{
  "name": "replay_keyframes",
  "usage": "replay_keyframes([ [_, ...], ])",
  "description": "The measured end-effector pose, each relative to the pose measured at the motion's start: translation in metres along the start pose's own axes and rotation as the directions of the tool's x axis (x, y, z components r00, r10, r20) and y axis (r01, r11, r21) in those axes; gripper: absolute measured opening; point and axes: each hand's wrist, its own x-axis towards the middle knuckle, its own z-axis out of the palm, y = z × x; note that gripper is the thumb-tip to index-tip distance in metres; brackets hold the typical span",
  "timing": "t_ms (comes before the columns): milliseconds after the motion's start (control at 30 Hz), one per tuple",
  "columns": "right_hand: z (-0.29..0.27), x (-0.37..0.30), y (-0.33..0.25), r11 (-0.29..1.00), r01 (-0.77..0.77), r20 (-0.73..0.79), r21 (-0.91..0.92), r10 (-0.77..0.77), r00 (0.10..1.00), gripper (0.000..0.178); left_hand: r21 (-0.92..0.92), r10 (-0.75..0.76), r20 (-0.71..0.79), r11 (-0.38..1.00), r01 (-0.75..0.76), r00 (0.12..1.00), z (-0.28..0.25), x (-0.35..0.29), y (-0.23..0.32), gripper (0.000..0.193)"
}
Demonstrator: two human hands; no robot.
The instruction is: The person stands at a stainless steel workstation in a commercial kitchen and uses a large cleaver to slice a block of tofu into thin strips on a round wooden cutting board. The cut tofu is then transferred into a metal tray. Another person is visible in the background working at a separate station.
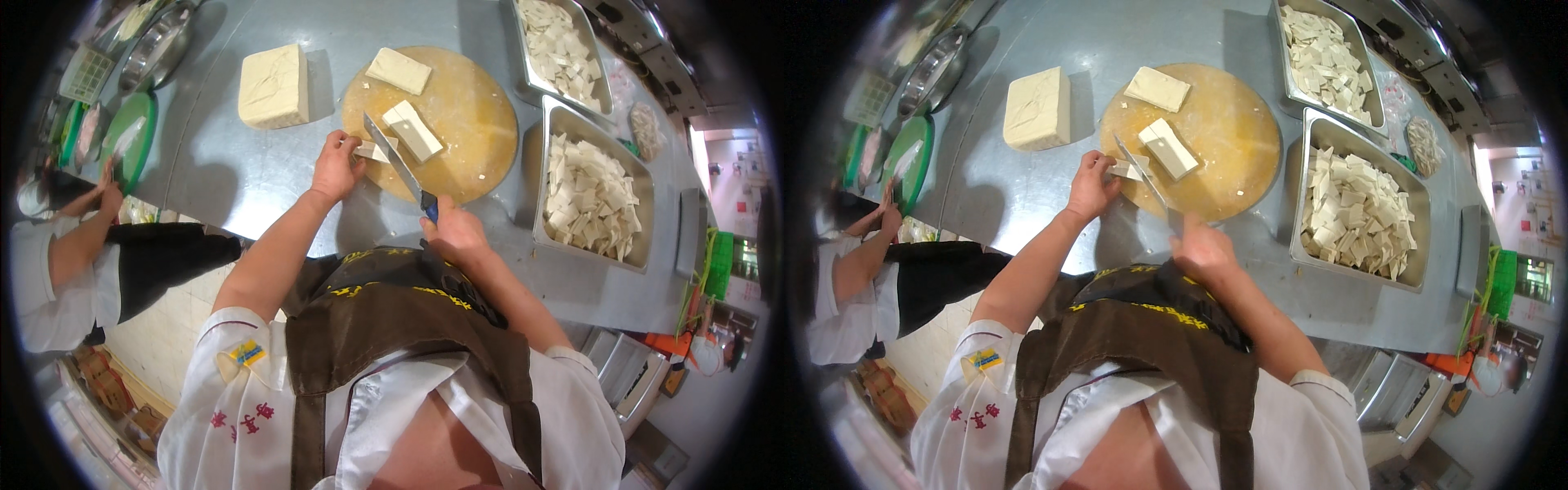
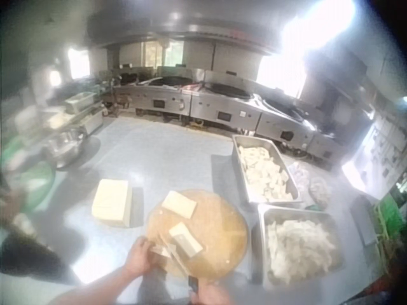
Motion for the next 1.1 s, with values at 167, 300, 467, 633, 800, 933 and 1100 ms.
replay_keyframes([
  [167,-0.003,-0.001,-0.004,0.999,0.016,-0.011,-0.033,-0.016,1.0,0.041,-0.062,-0.038,0.048,0.997,0.041,0.998,-0.003,0.002,0.002,0.033],
  [300,-0.006,-0.002,-0.008,0.998,0.033,0.023,-0.05,-0.032,0.999,0.041,-0.089,-0.05,0.058,0.995,0.055,0.997,-0.003,0.001,0.002,0.03],
  [467,-0.008,0.0,-0.013,0.999,0.022,0.062,-0.042,-0.02,0.998,0.041,-0.071,-0.058,0.027,0.996,0.06,0.998,0.0,0.0,0.003,0.031],
  [633,0.001,0.006,-0.009,0.996,0.059,0.02,-0.062,-0.058,0.998,0.041,-0.067,-0.074,0.041,0.995,0.077,0.996,0.0,0.0,0.004,0.032],
  [800,0.014,0.021,-0.006,0.997,0.02,0.023,-0.071,-0.019,1.0,0.04,-0.015,-0.033,0.013,0.999,0.033,0.999,0.005,0.0,-0.001,0.031],
  [933,0.022,0.029,-0.001,0.998,0.024,0.001,-0.056,-0.024,1.0,0.039,-0.02,-0.076,0.048,0.997,0.077,0.996,0.0,0.001,0.004,0.031],
  [1100,0.015,0.022,0.011,0.991,0.093,-0.027,-0.101,-0.096,0.995,0.038,-0.042,-0.055,0.078,0.997,0.058,0.995,-0.001,0.002,0.0,0.032],
])
